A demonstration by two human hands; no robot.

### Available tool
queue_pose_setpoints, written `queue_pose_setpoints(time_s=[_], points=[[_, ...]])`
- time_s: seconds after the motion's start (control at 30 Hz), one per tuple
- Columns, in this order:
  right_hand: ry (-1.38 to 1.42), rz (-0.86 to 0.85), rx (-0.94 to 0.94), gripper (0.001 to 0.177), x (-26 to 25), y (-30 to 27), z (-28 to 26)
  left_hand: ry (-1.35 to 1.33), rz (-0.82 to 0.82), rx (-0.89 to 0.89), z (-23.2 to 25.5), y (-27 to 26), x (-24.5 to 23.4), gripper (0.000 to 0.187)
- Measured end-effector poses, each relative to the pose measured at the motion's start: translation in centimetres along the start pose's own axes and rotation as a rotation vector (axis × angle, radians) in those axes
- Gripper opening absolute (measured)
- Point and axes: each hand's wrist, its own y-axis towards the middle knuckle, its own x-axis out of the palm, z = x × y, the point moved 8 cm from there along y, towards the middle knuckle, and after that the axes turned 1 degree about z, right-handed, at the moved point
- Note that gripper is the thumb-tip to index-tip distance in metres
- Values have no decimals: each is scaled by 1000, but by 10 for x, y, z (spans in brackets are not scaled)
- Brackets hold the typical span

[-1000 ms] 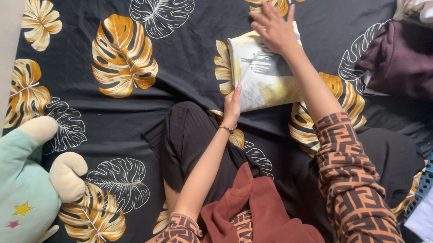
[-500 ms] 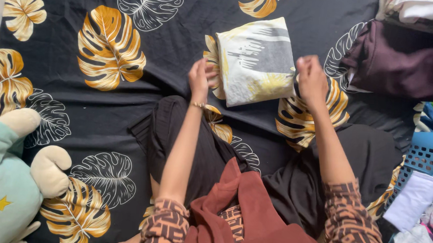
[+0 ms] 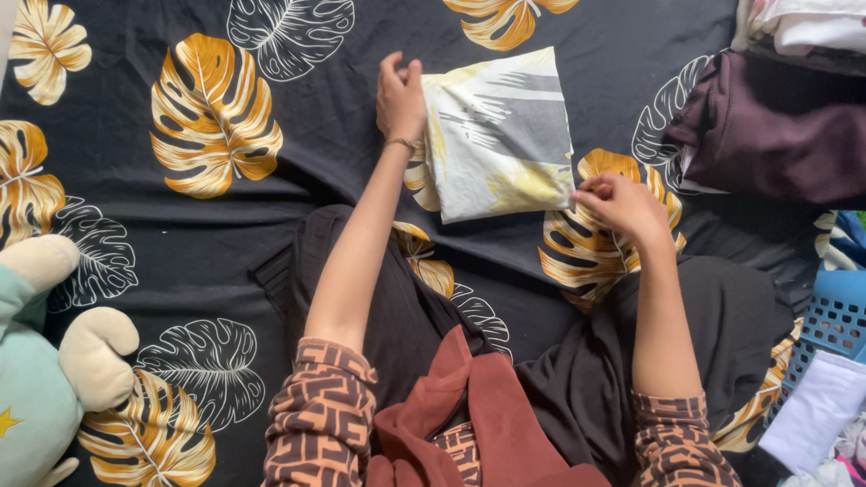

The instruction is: The person folds a light-colored patterned shirt and a dark striped shirt on a bed, smoothing and aligning each piece before folding it into a compact rectangle. The folded shirts are placed on a growing pile to the side.

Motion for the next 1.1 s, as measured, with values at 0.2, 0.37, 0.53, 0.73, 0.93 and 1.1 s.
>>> queue_pose_setpoints(time_s=[0.2, 0.37, 0.53, 0.73, 0.93, 1.1], points=[[132, 515, -397, 40, -26, -18, -45, 517, 10, 1083, 94, -134, 45, 55], [-103, 448, -730, 51, 10, 0, -92, 676, -86, 1098, 45, -218, 59, 83], [-206, 289, -470, 59, 27, 54, -87, 725, 27, 956, 14, -229, 49, 85], [-229, 243, -688, 53, 49, 79, -113, 762, -63, 886, -3, -253, 48, 78], [618, 607, -629, 62, 17, 95, -83, 592, -156, 1309, 0, -299, 65, 69], [661, 54, -181, 64, 36, 115, -52, 518, -360, 1664, -11, -342, 72, 69]])
